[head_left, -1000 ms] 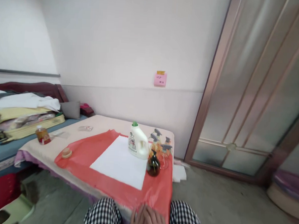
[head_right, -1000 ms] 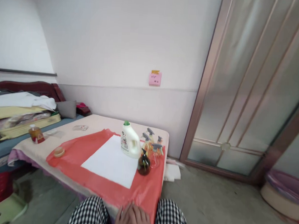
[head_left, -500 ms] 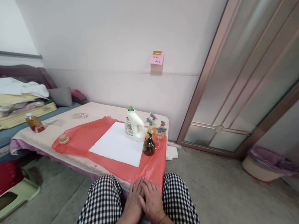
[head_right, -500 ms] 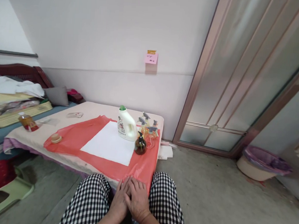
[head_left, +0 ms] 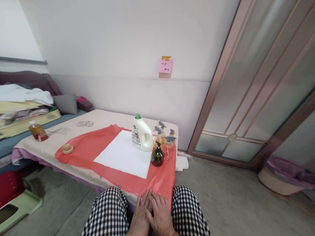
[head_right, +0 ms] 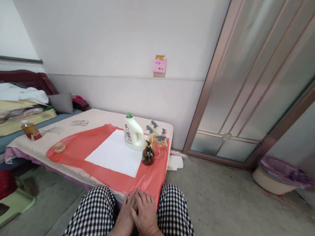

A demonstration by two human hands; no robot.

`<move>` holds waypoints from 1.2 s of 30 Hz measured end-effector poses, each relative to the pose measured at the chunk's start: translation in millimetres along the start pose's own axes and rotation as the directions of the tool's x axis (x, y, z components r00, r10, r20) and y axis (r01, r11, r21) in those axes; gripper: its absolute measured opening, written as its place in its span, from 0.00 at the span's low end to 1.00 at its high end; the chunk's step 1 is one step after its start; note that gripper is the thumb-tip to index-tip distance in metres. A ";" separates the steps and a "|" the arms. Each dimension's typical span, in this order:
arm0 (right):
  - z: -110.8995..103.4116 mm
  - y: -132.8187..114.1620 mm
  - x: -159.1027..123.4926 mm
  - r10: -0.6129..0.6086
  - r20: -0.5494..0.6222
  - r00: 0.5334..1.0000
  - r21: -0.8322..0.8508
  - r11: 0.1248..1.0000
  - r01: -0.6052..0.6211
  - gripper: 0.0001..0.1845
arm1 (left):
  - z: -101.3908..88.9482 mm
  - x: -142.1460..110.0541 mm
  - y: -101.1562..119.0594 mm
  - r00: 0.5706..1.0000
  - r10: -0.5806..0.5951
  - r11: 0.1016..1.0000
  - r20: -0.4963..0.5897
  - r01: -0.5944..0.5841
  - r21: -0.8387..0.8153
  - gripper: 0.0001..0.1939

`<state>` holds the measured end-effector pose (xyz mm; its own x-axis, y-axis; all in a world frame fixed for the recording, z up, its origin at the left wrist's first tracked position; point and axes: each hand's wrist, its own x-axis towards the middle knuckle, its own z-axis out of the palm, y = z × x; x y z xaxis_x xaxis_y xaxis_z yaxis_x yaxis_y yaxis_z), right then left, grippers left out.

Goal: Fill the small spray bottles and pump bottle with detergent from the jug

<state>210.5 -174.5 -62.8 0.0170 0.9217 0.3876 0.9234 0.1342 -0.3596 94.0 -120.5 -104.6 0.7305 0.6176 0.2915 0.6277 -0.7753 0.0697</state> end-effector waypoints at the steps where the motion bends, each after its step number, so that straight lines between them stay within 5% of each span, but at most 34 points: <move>1: 0.3 0.3 -0.2 0.000 -0.003 1.000 0.004 1.000 0.000 0.27 | 1.0 0.1 -0.1 1.000 -0.002 1.000 -0.004 0.002 0.004 0.33; 8: 8.2 14.5 -7.9 0.031 -0.037 0.999 0.070 0.997 -0.028 0.28 | 5.4 -1.6 -3.9 0.998 0.032 0.999 -0.046 -0.031 0.036 0.31; 14: 28.4 47.9 -6.0 0.321 -0.158 0.934 0.142 0.943 -0.301 0.28 | 2.1 -4.1 -4.8 0.988 0.056 0.994 -0.146 -0.041 0.106 0.34; 19: 46.5 64.5 -4.6 0.447 -0.170 0.879 0.257 0.881 -0.398 0.32 | -2.6 -3.2 -3.1 0.984 0.068 0.988 -0.168 -0.043 0.147 0.37; 32: 43.3 60.9 -3.7 0.612 -0.100 0.784 0.465 0.726 -0.507 0.45 | -9.8 -1.2 0.0 0.961 0.103 0.983 -0.258 -0.058 0.175 0.36; 36: 43.0 63.5 -4.8 0.656 -0.090 0.750 0.512 0.676 -0.530 0.42 | -13.1 -0.9 0.7 0.956 0.107 0.982 -0.272 -0.059 0.180 0.34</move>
<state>252.6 -154.8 -124.0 0.6527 0.7462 0.1311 0.4189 -0.2112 -0.8831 90.2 -123.3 -92.3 0.6926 0.4718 0.5456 0.6220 -0.7737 -0.1204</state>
